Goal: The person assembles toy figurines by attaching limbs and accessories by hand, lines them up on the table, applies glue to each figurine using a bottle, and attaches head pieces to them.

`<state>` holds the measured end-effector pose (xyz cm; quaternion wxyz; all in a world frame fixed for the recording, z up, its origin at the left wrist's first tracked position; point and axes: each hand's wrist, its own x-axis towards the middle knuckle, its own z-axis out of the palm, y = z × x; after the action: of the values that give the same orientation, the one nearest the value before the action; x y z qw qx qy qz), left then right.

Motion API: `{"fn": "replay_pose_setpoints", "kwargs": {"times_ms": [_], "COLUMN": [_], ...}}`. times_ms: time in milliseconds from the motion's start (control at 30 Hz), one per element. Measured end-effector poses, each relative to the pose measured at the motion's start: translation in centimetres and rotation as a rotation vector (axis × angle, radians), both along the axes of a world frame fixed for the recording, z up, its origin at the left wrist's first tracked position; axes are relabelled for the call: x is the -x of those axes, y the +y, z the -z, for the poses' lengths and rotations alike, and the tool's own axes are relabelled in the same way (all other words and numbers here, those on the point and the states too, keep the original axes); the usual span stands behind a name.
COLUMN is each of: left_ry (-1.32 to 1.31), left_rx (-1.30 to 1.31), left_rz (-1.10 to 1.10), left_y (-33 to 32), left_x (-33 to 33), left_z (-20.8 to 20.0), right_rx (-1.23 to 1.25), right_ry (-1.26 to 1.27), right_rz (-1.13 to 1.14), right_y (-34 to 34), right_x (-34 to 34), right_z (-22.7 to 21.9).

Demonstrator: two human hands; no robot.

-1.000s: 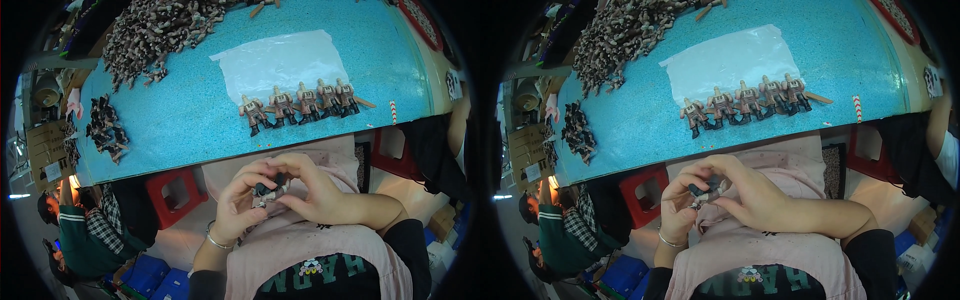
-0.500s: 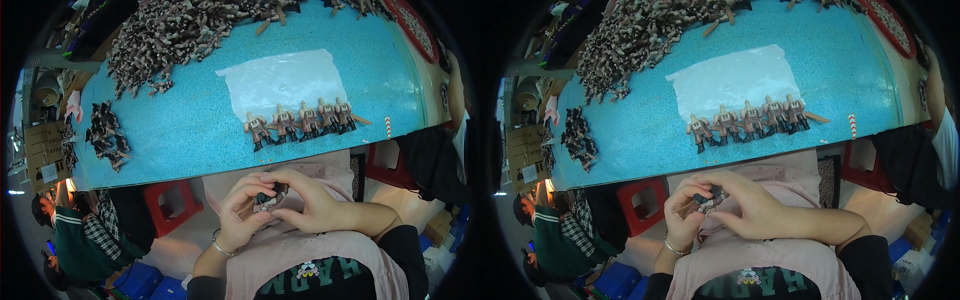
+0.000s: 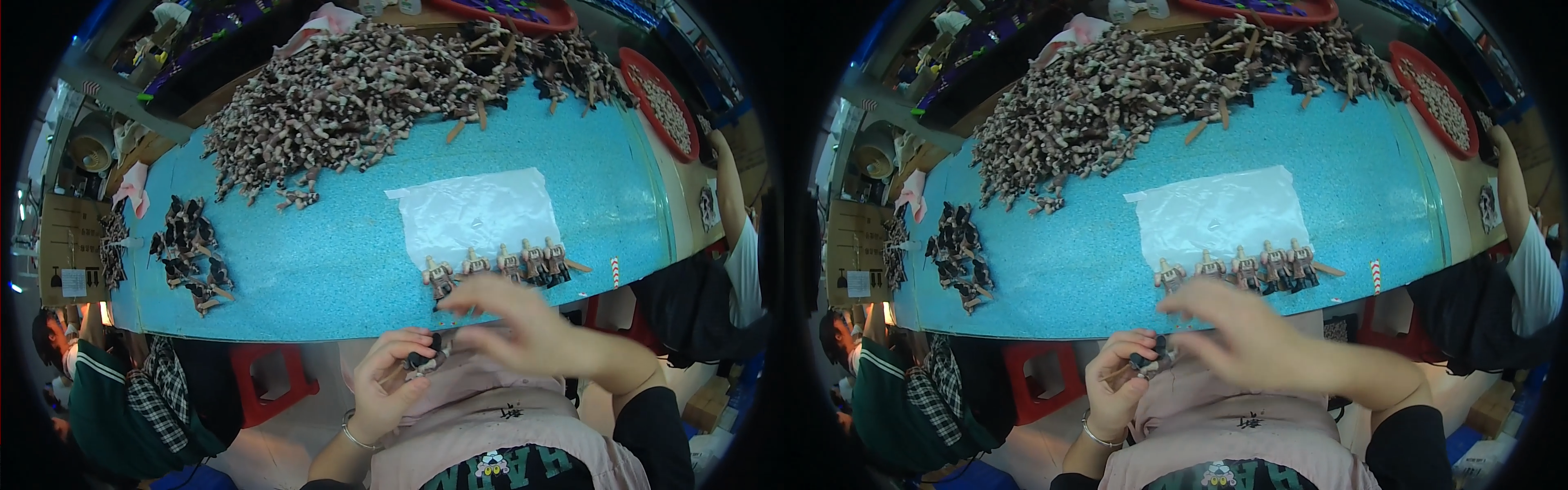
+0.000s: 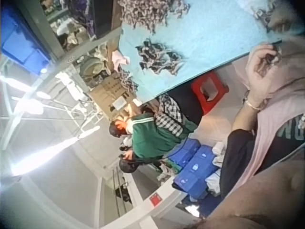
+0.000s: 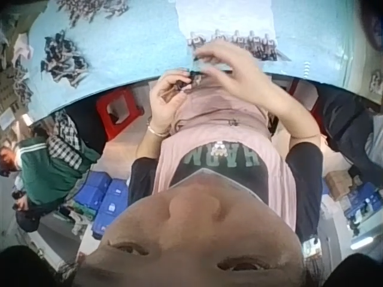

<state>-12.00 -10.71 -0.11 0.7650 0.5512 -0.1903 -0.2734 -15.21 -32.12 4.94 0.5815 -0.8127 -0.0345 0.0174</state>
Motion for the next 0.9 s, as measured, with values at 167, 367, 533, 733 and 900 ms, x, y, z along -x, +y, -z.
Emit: {"fn": "replay_pose_setpoints", "kwargs": {"times_ms": [167, 367, 533, 733, 900], "left_ry": [-0.012, 0.065, 0.044, 0.073, 0.05], "left_rx": [-0.03, -0.002, -0.007, 0.006, -0.019], "left_rz": [-0.09, -0.102, -0.095, -0.041, -0.053], "left_y": [1.8, 2.6, 3.6, 2.8, 3.2], "left_x": [-0.9, -1.2, -1.1, -1.2, -1.0], "left_z": [0.5, 0.5, 0.4, 0.5, 0.4], "right_rx": [0.5, 0.913, 1.064, 0.777, 0.243], "right_ry": [-0.262, -0.153, -0.159, -0.346, -0.021], "right_rz": [0.009, 0.081, 0.043, 0.079, 0.19], "right_y": [-2.3, -0.6, -0.1, -4.0, -5.7], "right_x": [-10.1, -18.3, -18.9, -17.8, -14.3], "right_z": [-0.1, 3.1, 3.8, 3.9, -0.3]}}
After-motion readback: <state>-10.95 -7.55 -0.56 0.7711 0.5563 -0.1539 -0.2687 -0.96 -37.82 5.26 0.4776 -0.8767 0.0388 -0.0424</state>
